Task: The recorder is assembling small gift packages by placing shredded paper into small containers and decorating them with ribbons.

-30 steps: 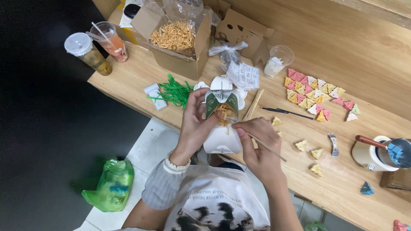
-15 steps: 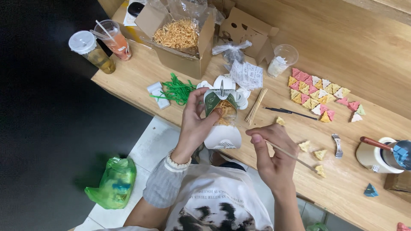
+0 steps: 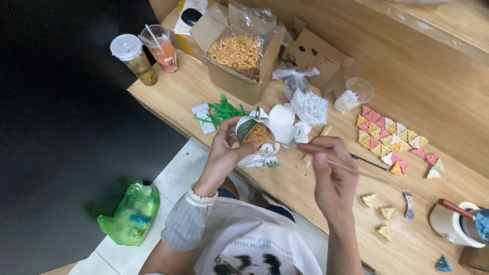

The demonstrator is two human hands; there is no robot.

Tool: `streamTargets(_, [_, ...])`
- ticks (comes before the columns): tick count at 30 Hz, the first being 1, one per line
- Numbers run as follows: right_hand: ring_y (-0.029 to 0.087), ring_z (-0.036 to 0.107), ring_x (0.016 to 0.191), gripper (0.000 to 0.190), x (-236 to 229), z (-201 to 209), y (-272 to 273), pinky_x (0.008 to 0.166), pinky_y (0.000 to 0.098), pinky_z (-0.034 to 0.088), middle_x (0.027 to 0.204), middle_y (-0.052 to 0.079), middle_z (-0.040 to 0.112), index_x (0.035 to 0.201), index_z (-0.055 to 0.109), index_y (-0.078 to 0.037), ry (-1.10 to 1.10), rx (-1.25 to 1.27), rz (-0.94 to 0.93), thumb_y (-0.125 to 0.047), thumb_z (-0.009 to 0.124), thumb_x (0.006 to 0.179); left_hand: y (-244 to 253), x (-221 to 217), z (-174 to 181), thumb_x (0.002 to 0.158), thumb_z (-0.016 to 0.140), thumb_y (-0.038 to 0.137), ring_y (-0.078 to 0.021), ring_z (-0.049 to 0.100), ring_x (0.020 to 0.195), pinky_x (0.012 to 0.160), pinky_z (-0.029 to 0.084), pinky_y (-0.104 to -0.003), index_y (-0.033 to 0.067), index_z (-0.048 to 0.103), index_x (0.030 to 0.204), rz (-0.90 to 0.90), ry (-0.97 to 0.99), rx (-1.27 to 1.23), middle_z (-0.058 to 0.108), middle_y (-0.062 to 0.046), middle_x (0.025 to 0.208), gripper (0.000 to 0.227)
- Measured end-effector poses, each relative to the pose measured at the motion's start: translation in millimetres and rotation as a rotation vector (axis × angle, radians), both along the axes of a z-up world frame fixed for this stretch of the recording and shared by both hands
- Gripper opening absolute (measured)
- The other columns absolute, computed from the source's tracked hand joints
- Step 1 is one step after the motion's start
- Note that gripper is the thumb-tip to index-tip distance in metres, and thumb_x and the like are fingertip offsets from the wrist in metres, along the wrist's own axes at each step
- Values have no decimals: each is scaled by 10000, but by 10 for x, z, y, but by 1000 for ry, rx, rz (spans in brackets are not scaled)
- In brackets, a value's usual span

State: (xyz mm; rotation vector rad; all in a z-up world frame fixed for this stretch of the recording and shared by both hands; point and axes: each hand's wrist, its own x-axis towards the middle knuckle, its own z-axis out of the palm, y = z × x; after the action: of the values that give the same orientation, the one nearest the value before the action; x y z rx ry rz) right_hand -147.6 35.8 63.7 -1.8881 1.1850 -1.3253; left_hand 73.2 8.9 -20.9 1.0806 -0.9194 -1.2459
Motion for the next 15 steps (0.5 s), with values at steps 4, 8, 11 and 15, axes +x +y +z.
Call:
streamTargets(4, [161, 639, 1084, 271, 236, 47, -523, 1004, 302, 499, 1155, 101, 664, 1063, 708, -39, -112, -31, 19, -157, 475, 1136, -167, 480, -160, 769, 814, -30, -172, 626, 1104, 897, 567, -290, -14, 463, 1401, 81, 42, 1, 637, -113, 1214, 722])
streamTargets(8, [200, 613, 844, 194, 807, -120, -1436, 781, 345, 478, 974, 102, 670, 1060, 718, -23, 165, 56, -90, -132, 558, 1043, -349, 976, -277, 807, 756, -56, -166, 623, 1127, 927, 554, -282, -20, 457, 1408, 148, 111, 35, 625, -108, 1252, 672])
streamTargets(11, [257, 644, 691, 169, 1332, -397, -2351, 640, 392, 501, 880, 146, 708, 1051, 762, -46, 390, 68, -118, -114, 652, 941, -553, 1364, -415, 817, 727, -76, -165, 626, 1130, 932, 546, -282, -14, 451, 1411, 181, 156, 74, 628, -112, 1258, 658])
streamTargets(15, [389, 691, 781, 154, 1854, -1119, -3818, 704, 456, 542, 888, 273, 717, 928, 779, -34, 906, 93, -173, -180, 736, 904, -740, 1784, -412, 816, 720, -96, -162, 628, 1154, 953, 543, -286, -23, 454, 1399, 194, 220, 84, 637, -116, 1276, 645])
